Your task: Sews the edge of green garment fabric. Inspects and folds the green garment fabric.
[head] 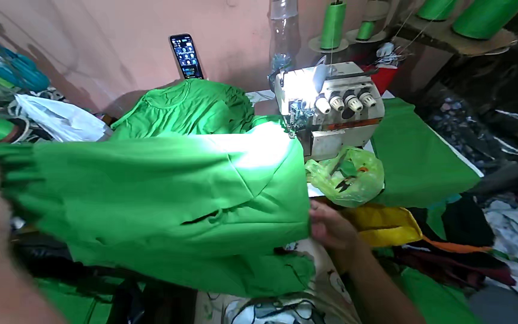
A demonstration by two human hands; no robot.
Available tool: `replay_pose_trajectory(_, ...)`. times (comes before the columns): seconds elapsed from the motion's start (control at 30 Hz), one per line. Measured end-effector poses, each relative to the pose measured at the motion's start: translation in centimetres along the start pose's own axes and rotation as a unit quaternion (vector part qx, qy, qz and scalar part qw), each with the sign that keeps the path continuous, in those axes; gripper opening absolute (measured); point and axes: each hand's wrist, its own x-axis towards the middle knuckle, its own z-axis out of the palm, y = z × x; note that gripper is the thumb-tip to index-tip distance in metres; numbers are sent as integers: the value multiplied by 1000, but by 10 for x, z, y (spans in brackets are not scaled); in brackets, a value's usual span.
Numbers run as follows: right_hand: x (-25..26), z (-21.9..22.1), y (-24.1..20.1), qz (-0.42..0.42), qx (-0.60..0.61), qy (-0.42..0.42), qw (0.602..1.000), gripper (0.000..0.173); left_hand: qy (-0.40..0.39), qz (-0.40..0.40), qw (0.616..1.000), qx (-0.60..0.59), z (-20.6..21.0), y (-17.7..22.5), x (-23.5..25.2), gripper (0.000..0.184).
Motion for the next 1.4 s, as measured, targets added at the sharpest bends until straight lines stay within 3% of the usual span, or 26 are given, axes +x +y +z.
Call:
replay_pose_trajectory(0.03,1,5,14,20,20,-18,999,22,-25,-39,997,67,15,16,13,54)
replay_pose_trajectory(0.13,-1,21,54,103,2,-26,994,17,-136,-18,971,196,58,1,34,50)
replay_pose_trajectory(0.2,-4,13,87,143,-21,-42,989,18,-141,-3,967,211,87,-7,24,56)
replay_pose_trajectory(0.27,-9,2,109,182,-122,-6,976,16,-158,66,968,183,116,9,6,54)
replay_pose_trajectory(0.37,-19,-6,99,215,-365,32,905,49,-280,245,926,65,159,44,-28,35)
replay_pose_trajectory(0.4,-21,-4,88,173,-434,63,882,52,-320,297,899,34,173,53,-38,29)
replay_pose_trajectory(0.47,-14,5,67,-29,-533,161,830,39,-395,345,851,18,195,68,-53,26)
replay_pose_trajectory(0.53,12,14,46,-228,-546,248,767,31,-443,345,826,50,206,80,-59,26)
replay_pose_trajectory(0.57,29,15,38,-296,-524,269,752,36,-466,324,819,81,209,86,-58,25)
replay_pose_trajectory(0.6,43,16,32,-320,-482,270,769,46,-487,299,814,104,212,90,-54,22)
replay_pose_trajectory(0.67,59,24,20,-247,-331,258,873,59,-518,263,808,104,216,90,-44,16)
replay_pose_trajectory(0.7,59,30,13,-175,-234,253,922,56,-523,256,808,85,215,88,-40,13)
replay_pose_trajectory(0.77,47,30,9,-96,-102,224,964,43,-516,238,820,70,209,88,-31,15)
replay_pose_trajectory(0.87,23,18,16,-60,-120,199,971,31,-478,201,854,47,196,99,-31,19)
replay_pose_trajectory(0.97,5,21,16,-47,-153,167,973,18,-423,215,879,-47,175,134,-61,25)
replay_pose_trajectory(1.07,-6,20,20,-44,-122,185,974,13,-426,298,842,-144,159,166,-109,32)
replay_pose_trajectory(1.23,-15,9,46,-135,-103,176,970,13,-399,403,822,-58,172,164,-180,26)
replay_pose_trajectory(1.4,-13,15,46,-186,-194,223,937,13,-336,460,822,14,196,149,-213,23)
